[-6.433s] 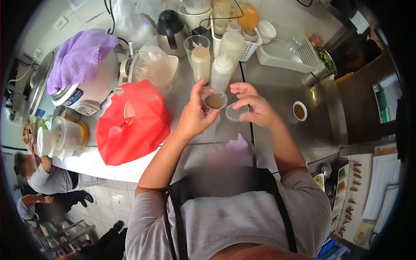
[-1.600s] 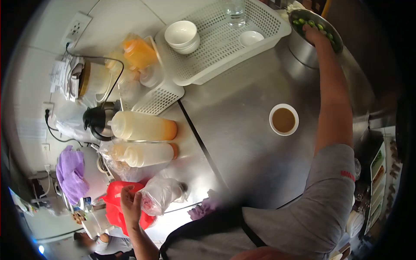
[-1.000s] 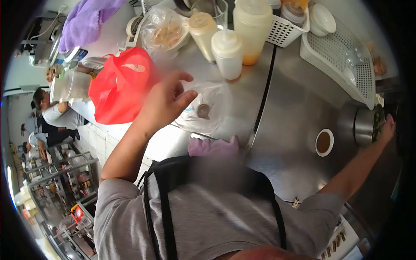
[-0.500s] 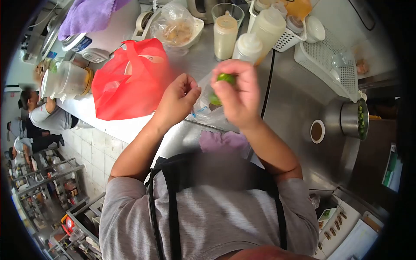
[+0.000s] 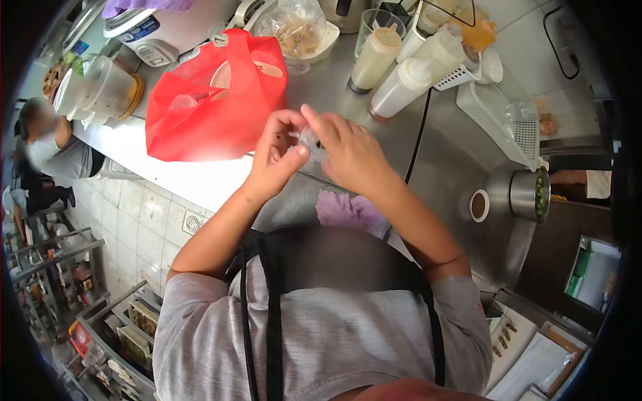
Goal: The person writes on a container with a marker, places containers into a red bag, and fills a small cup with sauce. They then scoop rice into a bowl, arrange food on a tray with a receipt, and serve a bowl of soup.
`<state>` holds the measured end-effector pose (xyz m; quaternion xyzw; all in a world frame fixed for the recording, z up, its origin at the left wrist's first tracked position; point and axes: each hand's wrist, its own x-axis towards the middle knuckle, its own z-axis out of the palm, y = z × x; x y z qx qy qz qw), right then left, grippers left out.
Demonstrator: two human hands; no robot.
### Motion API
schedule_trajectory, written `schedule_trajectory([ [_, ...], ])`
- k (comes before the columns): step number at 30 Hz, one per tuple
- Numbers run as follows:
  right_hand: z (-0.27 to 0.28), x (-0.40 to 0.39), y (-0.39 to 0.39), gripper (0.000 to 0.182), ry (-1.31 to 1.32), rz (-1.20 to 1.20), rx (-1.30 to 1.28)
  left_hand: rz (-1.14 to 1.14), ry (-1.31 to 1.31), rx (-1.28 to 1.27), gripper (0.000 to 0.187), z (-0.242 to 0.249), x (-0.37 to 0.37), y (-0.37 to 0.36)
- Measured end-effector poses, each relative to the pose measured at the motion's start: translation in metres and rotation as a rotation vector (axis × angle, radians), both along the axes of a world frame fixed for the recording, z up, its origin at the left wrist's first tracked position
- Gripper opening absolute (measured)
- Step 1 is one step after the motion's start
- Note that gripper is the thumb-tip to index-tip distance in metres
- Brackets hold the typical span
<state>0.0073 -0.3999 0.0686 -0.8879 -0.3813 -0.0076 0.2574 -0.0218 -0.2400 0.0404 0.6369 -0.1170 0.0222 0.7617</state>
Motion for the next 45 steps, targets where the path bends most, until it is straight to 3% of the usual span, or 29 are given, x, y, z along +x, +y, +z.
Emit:
schedule_trajectory([
  [1, -0.001, 0.005, 0.003, 0.064, 0.107, -0.039, 0.041, 0.069, -0.135, -0.026, 0.07, -0.017, -0.001, -0.001],
  [2, -0.002, 0.008, 0.006, 0.058, 0.211, -0.076, 0.084, 0.019, -0.04, 0.196, 0.109, -0.036, -0.006, 0.003],
  [3, -0.002, 0.008, 0.009, 0.056, 0.2, -0.089, 0.145, 0.081, -0.134, 0.292, 0.11, -0.059, -0.009, -0.003],
  [5, -0.005, 0.005, 0.014, 0.054, 0.183, -0.118, 0.266, 0.148, -0.331, 0.949, 0.1, -0.057, -0.007, -0.017],
  [7, -0.023, -0.002, 0.023, 0.055, 0.115, -0.047, 0.33, 0.379, -0.445, 0.943, 0.081, -0.076, 0.007, -0.042],
  [9, -0.028, -0.01, 0.028, 0.055, 0.054, -0.053, 0.338, 0.316, -0.463, 0.825, 0.063, -0.082, 0.021, -0.044],
  [11, -0.026, -0.019, 0.023, 0.054, 0.0, -0.119, 0.279, 0.072, -0.383, 0.643, 0.047, -0.084, 0.03, -0.042],
  [14, -0.005, -0.022, -0.006, 0.053, 0.778, -0.104, 0.627, 0.032, -0.262, 0.554, 0.033, -0.118, 0.034, -0.053],
  [17, 0.025, -0.021, -0.052, 0.059, 0.518, -0.021, 0.634, 0.072, -0.153, 0.538, 0.023, -0.142, 0.035, -0.062],
  [18, 0.011, -0.017, -0.058, 0.057, 0.36, -0.062, 0.459, 0.121, -0.316, 0.762, 0.024, -0.137, 0.035, -0.058],
  [21, -0.057, -0.002, -0.068, 0.048, 0.001, -0.101, 0.152, 0.009, -0.33, 0.84, 0.031, -0.095, 0.027, -0.062],
  [23, -0.072, 0.004, -0.047, 0.036, -0.104, -0.005, 0.246, 0.132, -0.384, 0.627, 0.031, -0.108, 0.028, -0.078],
  [26, -0.047, -0.004, -0.031, 0.02, 0.548, -0.261, 0.43, 0.133, -0.276, 0.473, 0.03, -0.123, 0.025, -0.084],
  [27, -0.046, -0.008, -0.025, 0.019, 0.546, -0.293, 0.574, 0.101, -0.209, 0.45, 0.03, -0.126, 0.022, -0.084],
  [29, -0.044, -0.014, -0.019, 0.021, 0.527, -0.362, 0.86, -0.096, -0.198, 0.681, 0.031, -0.13, 0.023, -0.075],
  [30, -0.044, -0.016, -0.019, 0.02, 0.667, -0.398, 0.976, -0.196, -0.198, 0.794, 0.032, -0.132, 0.026, -0.074],
  [32, -0.042, -0.016, -0.023, 0.02, 0.934, -0.464, 1.21, -0.073, -0.313, 0.78, 0.03, -0.115, 0.025, -0.081],
  [35, -0.022, -0.014, -0.034, 0.018, 0.919, -0.521, 1.487, 0.035, -0.394, 0.655, 0.026, -0.09, 0.02, -0.093],
  [36, -0.02, -0.009, -0.046, 0.018, 0.832, -0.456, 1.467, 0.05, -0.413, 0.59, 0.025, -0.085, 0.022, -0.095],
  [38, -0.011, 0.005, -0.087, 0.021, 0.623, -0.367, 1.407, -0.022, -0.389, 0.744, 0.025, -0.109, 0.03, -0.087],
  [40, 0.002, 0.022, -0.158, 0.024, -0.026, -0.803, 1.144, -0.025, -0.402, 0.794, 0.027, -0.114, 0.032, -0.08],
  [42, -0.021, 0.03, -0.26, 0.034, -0.643, -1.388, 0.843, 0.002, -0.431, 0.785, 0.027, -0.105, 0.029, -0.084],
  [43, -0.036, 0.025, -0.317, 0.045, -0.703, -1.607, 0.825, -0.034, -0.437, 0.834, 0.027, -0.106, 0.028, -0.084],
  [45, -0.074, 0.009, -0.417, 0.065, -0.738, -1.93, 1.116, -0.071, -0.418, 0.874, 0.028, -0.108, 0.025, -0.084],
])
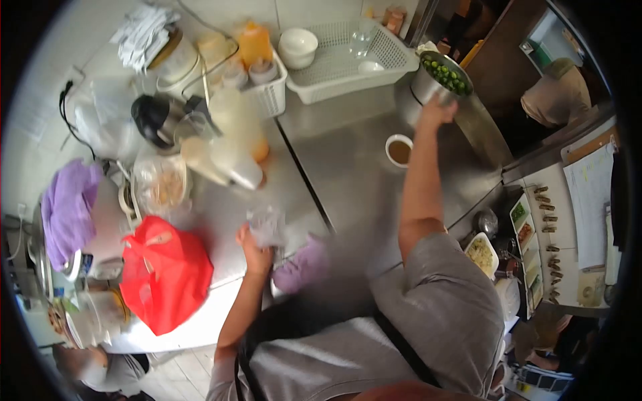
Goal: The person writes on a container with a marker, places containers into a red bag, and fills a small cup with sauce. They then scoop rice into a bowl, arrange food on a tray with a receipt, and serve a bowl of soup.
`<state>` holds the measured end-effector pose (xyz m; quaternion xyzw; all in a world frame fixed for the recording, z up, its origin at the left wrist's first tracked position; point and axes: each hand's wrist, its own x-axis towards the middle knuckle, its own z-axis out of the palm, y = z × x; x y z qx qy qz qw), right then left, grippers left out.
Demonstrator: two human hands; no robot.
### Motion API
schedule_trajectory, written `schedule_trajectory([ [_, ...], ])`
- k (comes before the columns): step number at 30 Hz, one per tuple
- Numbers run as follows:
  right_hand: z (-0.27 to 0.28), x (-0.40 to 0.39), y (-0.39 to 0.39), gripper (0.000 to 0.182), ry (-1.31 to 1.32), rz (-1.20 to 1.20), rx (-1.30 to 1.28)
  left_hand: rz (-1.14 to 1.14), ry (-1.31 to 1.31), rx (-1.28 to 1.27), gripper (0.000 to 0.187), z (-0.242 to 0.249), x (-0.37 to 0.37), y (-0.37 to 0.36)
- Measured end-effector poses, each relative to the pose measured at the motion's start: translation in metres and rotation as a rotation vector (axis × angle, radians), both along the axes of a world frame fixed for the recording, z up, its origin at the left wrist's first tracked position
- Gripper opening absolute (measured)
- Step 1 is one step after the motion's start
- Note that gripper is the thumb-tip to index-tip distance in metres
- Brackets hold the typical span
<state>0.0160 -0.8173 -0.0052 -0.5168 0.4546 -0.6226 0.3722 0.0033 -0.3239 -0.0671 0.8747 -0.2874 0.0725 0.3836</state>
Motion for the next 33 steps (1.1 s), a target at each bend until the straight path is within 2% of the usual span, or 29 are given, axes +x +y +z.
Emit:
schedule_trajectory([
  [2, -0.004, -0.01, -0.052, 0.069, -0.16, -0.181, 0.38, -0.018, 0.07, 0.032, 0.028, 0.001, 0.001, 0.0],
  [3, -0.004, -0.013, -0.069, 0.065, -0.166, -0.155, 0.366, -0.012, 0.089, 0.087, 0.03, 0.002, 0.0, 0.001],
  [5, -0.003, -0.009, -0.096, 0.058, -0.177, -0.09, 0.338, 0.032, 0.34, -0.02, 0.033, -0.007, -0.003, 0.002],
  [7, -0.01, 0.009, -0.124, 0.059, -0.034, -0.022, 0.257, 0.04, 0.387, -0.067, 0.03, -0.016, -0.002, 0.002],
  [8, -0.018, 0.016, -0.143, 0.06, 0.041, 0.012, 0.215, 0.022, 0.312, -0.06, 0.025, -0.018, -0.001, 0.001],
  [10, -0.046, 0.018, -0.171, 0.039, 0.37, 0.065, 0.048, 0.005, 0.359, -0.102, 0.025, -0.014, -0.002, 0.0],
  [12, -0.006, 0.0, -0.161, 0.035, 0.393, 0.462, 0.43, 0.01, 0.594, -0.226, 0.036, 0.009, -0.004, -0.01],
  [13, 0.009, -0.002, -0.149, 0.034, 0.612, 0.535, 0.353, -0.021, 0.55, -0.152, 0.036, 0.008, 0.0, -0.009],
  [15, 0.055, -0.004, -0.105, 0.029, 0.49, 0.891, 0.342, -0.074, 0.464, -0.013, 0.038, 0.003, 0.005, -0.004],
  [17, 0.112, -0.012, -0.002, 0.017, 0.317, 1.531, 0.062, -0.157, 0.538, 0.062, 0.037, 0.034, 0.01, -0.017],
  [18, 0.132, -0.021, 0.056, 0.015, 0.354, 1.726, 0.137, -0.182, 0.576, 0.093, 0.037, 0.048, 0.012, -0.023],
  [19, 0.153, -0.04, 0.118, 0.018, 0.333, 1.929, 0.104, -0.199, 0.488, 0.101, 0.034, 0.044, 0.013, -0.025],
  [20, 0.153, -0.037, 0.161, 0.029, 0.29, 2.153, -0.527, -0.194, 0.399, 0.115, 0.03, 0.042, 0.014, -0.027],
  [21, 0.16, -0.048, 0.212, 0.03, 0.228, 2.069, -1.022, -0.219, 0.263, 0.151, 0.028, 0.101, 0.003, -0.044],
  [22, 0.158, -0.055, 0.25, 0.03, 0.384, 1.893, -1.22, -0.311, 0.216, 0.199, 0.031, 0.097, 0.003, -0.046],
  [23, 0.154, -0.063, 0.285, 0.031, 0.505, 1.691, -1.405, -0.362, 0.367, 0.145, 0.029, 0.108, 0.002, -0.043],
  [24, 0.151, -0.065, 0.313, 0.032, 0.593, 1.459, -1.568, -0.326, 0.269, 0.136, 0.026, 0.111, -0.002, -0.042],
  [25, 0.141, -0.059, 0.331, 0.027, 0.738, 1.362, -1.576, -0.295, 0.177, 0.141, 0.023, 0.113, -0.006, -0.036],
  [27, 0.131, -0.043, 0.341, 0.017, 0.939, 1.365, -1.523, -0.164, 0.131, 0.321, 0.025, 0.138, -0.014, -0.017],
  [28, 0.13, -0.039, 0.341, 0.012, 1.014, 1.472, -1.465, -0.155, 0.125, 0.294, 0.026, 0.148, -0.018, 0.0],
  [30, 0.13, -0.038, 0.347, 0.006, 0.959, 1.43, -1.63, -0.186, 0.106, 0.231, 0.03, 0.161, -0.023, 0.024],
  [31, 0.137, -0.035, 0.349, 0.006, 0.92, 1.411, -1.646, -0.194, 0.012, 0.114, 0.033, 0.159, -0.027, 0.038],
  [33, 0.163, -0.035, 0.35, 0.006, 0.868, 1.369, -1.655, -0.144, -0.081, 0.078, 0.03, 0.17, -0.034, 0.063],
])
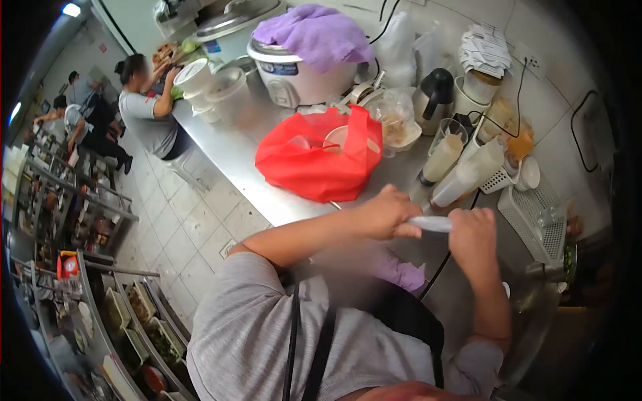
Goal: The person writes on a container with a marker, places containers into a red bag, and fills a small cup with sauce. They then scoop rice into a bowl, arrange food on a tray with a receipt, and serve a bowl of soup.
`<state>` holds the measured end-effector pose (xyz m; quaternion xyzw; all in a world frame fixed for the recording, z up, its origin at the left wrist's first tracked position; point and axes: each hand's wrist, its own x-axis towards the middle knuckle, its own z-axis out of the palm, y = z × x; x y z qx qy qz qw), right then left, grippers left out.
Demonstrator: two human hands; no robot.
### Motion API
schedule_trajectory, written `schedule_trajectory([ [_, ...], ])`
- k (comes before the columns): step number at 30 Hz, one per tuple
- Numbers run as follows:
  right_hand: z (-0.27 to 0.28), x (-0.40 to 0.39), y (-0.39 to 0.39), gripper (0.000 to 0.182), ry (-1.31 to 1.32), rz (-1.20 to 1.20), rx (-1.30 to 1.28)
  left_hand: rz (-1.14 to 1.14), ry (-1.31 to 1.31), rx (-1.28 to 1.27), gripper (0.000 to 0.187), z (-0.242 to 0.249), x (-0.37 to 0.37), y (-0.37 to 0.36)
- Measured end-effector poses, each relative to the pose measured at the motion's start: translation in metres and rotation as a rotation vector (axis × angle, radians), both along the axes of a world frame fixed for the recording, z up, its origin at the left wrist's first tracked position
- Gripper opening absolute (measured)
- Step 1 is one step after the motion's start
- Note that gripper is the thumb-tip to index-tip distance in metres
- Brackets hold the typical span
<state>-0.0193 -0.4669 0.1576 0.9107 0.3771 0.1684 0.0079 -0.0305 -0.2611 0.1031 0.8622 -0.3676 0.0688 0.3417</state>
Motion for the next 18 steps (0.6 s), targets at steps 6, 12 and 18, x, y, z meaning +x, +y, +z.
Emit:
schedule_trajectory([
  [6, 0.028, -0.001, 0.001, 0.01, 0.574, 0.212, 0.124, -0.049, 0.05, 0.061, 0.012, 0.027, -0.027, 0.043],
  [12, -0.072, 0.063, 0.029, 0.018, 1.187, 0.293, 1.296, -0.176, 0.227, -0.201, 0.012, 0.065, -0.026, 0.042],
  [18, -0.127, 0.024, 0.206, 0.021, 1.561, -0.103, 1.854, 0.539, -0.471, -0.281, 0.01, 0.003, 0.05, 0.073],
])
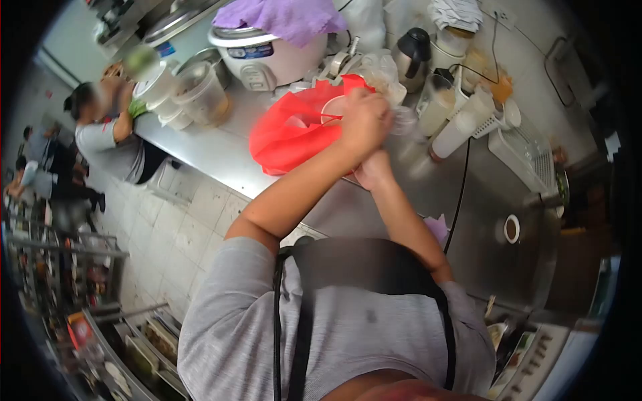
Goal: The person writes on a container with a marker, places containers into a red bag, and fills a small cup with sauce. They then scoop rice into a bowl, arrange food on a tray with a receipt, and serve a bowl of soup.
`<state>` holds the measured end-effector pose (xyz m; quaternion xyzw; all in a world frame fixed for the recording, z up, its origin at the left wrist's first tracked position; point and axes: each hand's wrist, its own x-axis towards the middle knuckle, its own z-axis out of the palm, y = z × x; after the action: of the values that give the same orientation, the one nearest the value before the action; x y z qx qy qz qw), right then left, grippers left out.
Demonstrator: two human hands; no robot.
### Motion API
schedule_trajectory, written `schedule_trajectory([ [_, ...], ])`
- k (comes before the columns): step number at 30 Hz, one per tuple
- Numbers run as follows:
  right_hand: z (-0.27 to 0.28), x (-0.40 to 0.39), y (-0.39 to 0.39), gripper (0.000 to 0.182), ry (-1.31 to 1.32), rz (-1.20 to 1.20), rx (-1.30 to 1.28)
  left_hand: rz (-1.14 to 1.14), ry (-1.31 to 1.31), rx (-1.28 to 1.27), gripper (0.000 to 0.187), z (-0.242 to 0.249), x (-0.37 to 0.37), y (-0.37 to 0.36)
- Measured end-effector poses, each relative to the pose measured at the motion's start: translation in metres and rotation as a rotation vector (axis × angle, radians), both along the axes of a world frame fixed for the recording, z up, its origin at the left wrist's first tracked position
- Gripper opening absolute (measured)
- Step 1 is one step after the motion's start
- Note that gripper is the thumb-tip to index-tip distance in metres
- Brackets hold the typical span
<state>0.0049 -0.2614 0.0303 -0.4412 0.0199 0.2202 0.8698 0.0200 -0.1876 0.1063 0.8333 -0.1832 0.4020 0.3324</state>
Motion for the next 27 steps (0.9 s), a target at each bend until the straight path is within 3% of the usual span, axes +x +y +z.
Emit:
schedule_trajectory([
  [2, 0.027, -0.006, 0.011, 0.019, -0.062, 0.1, -0.376, 0.126, 0.045, 0.094, 0.008, -0.012, 0.005, 0.035],
  [5, 0.067, -0.02, 0.021, 0.015, -1.175, -0.349, -1.549, 0.035, 0.094, 0.193, 0.005, -0.004, -0.001, 0.072],
  [6, 0.084, -0.024, 0.025, 0.015, -1.356, -0.458, -1.506, -0.043, 0.123, 0.153, 0.004, -0.002, -0.003, 0.083],
  [9, 0.076, -0.001, 0.03, 0.019, -1.374, -0.524, -1.197, -0.314, 0.262, 0.013, 0.004, 0.002, -0.001, 0.112],
  [10, 0.074, 0.0, 0.033, 0.021, -0.718, -0.243, -0.703, -0.438, 0.347, -0.047, 0.005, 0.002, -0.002, 0.121],
  [13, 0.074, -0.003, 0.039, 0.022, -0.315, -0.049, -0.43, -0.663, 0.649, -0.269, 0.006, -0.004, -0.014, 0.132],
  [14, 0.071, -0.003, 0.042, 0.023, -0.299, -0.039, -0.485, -0.69, 0.726, -0.319, 0.006, -0.005, -0.015, 0.132],
  [17, 0.069, -0.009, 0.051, 0.022, -0.253, -0.067, -0.327, -0.711, 0.9, -0.418, 0.006, -0.002, -0.019, 0.134],
  [20, 0.07, -0.011, 0.061, 0.017, -0.132, -0.134, -0.001, -0.759, 0.88, -0.418, 0.006, 0.008, -0.022, 0.141],
  [23, 0.08, -0.022, 0.068, 0.014, -0.376, -0.045, -0.239, -0.765, 0.776, -0.346, 0.011, -0.004, -0.015, 0.142],
  [27, 0.069, -0.012, 0.047, 0.01, -0.495, 0.105, -0.283, -0.813, 0.724, -0.276, 0.008, 0.001, -0.019, 0.142],
])
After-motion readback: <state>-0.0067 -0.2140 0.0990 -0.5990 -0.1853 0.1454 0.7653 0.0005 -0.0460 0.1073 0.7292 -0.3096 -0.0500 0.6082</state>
